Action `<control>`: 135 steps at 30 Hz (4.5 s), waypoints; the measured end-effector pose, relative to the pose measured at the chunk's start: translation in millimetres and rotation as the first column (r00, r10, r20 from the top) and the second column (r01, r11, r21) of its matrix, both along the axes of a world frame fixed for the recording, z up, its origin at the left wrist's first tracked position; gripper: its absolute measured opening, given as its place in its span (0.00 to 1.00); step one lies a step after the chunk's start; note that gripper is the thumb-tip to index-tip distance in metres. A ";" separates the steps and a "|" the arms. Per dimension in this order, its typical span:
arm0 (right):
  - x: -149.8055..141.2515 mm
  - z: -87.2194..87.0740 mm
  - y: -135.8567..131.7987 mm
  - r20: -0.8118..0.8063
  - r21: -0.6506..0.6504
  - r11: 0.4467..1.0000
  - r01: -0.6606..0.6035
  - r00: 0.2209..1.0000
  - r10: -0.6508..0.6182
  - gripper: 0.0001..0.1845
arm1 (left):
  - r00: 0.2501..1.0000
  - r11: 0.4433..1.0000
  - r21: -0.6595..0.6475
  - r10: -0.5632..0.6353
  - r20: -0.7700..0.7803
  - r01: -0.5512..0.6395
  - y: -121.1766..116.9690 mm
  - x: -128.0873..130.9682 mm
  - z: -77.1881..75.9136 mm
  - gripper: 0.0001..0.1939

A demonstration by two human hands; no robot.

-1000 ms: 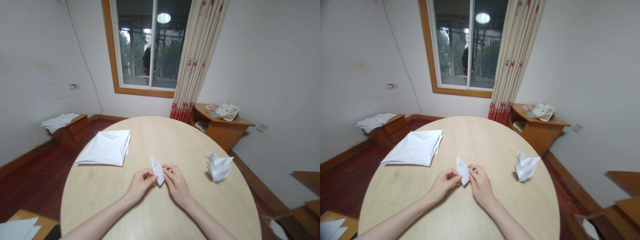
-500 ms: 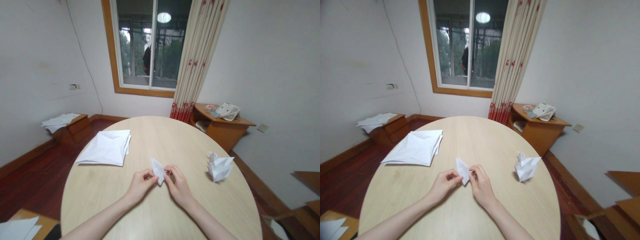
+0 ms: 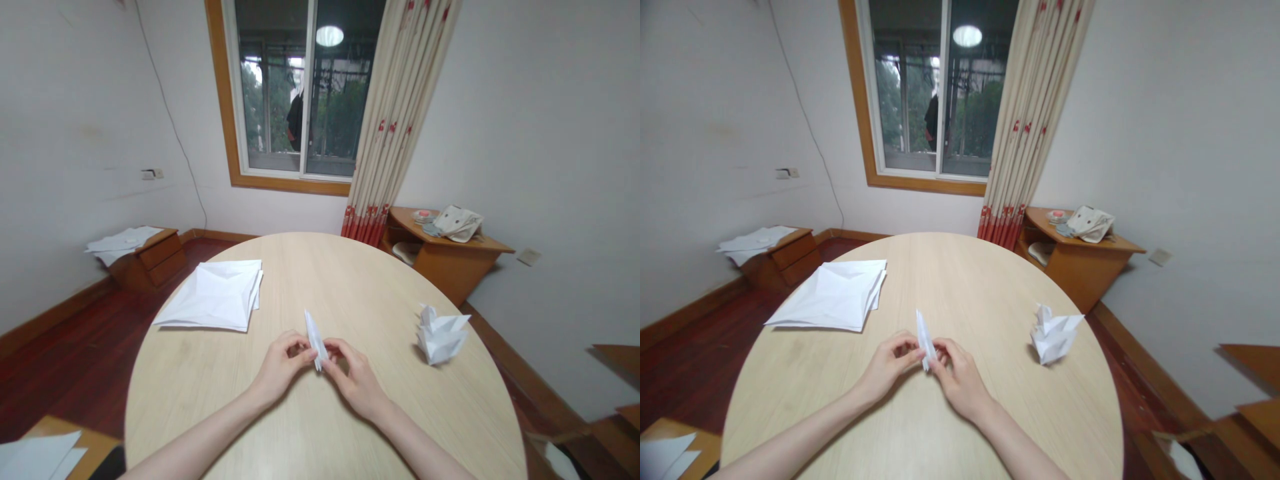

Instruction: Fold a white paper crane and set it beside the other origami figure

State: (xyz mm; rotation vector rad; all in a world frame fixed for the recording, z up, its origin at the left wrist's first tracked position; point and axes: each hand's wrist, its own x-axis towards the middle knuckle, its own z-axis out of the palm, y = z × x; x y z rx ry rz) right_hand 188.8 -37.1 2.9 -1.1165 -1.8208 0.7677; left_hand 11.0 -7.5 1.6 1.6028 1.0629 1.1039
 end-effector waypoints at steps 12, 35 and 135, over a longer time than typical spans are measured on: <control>0.1 -4.8 2.3 -0.036 -0.062 0.998 -0.023 0.999 0.021 0.14 | 0.969 0.988 -0.052 -0.132 0.207 0.145 1.5 0.9 -3.6 0.10; 4.5 -0.6 5.3 -0.196 -0.079 0.997 0.001 0.980 -0.017 0.15 | 0.956 0.994 -0.107 0.012 0.294 0.020 1.9 0.7 1.3 0.23; 7.5 17.1 2.0 -0.410 -0.326 0.936 -0.134 0.912 -0.012 0.13 | 0.940 0.922 -0.352 -0.032 0.340 0.159 -8.0 -0.6 22.2 0.08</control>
